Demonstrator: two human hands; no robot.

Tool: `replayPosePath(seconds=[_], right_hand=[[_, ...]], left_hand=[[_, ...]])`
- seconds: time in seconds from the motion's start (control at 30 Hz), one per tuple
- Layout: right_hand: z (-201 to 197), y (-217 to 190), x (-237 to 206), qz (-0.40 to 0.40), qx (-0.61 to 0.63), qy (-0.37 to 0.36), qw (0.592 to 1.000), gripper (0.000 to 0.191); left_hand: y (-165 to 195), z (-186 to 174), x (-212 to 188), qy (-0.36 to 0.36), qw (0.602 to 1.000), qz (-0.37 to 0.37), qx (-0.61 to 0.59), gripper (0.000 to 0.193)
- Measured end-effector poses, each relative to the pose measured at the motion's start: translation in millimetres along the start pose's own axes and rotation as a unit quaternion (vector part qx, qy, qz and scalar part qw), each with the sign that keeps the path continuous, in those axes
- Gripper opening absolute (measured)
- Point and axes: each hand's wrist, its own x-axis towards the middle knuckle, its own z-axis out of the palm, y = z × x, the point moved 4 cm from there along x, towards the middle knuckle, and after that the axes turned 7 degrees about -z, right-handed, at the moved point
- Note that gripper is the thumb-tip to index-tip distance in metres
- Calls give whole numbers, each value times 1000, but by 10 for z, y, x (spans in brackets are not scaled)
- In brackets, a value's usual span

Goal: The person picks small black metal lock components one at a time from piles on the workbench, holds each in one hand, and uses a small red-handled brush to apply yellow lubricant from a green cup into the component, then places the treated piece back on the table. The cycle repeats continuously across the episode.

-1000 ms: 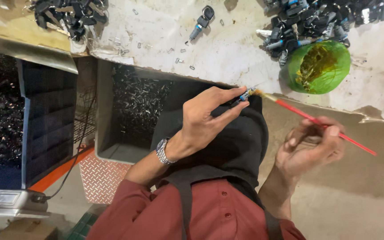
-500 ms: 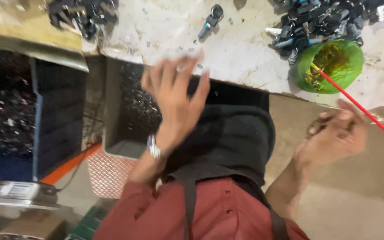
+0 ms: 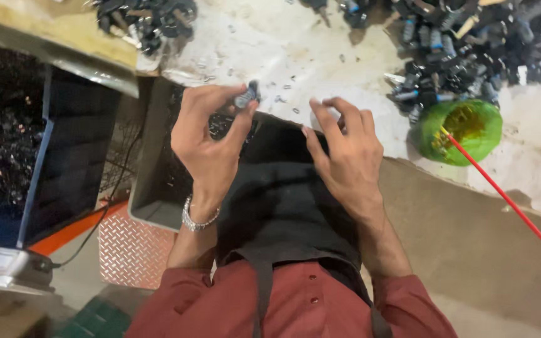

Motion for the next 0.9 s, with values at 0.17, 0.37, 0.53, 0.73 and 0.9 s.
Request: replayPosePath(seconds=[0.17, 0.37, 0.53, 0.73, 0.9], right_hand=[[176, -139, 368, -60, -72, -45, 995, 48], [60, -37, 290, -50, 19, 24, 998, 37], [-31, 124, -167, 104, 212, 137, 962, 20], [-43, 290, -585, 257, 406, 189, 857, 19], [-147, 248, -620, 230, 434, 198, 848, 18]], left_hand=[[-121, -64, -126, 40, 986, 1, -162, 26], [-410, 302, -324, -39, 916, -247, -314, 19], [-229, 519, -434, -167, 964, -116, -173, 29], [4, 666, -559, -197, 976, 11, -91, 35], [133, 713, -616, -172, 979, 98, -53, 33]])
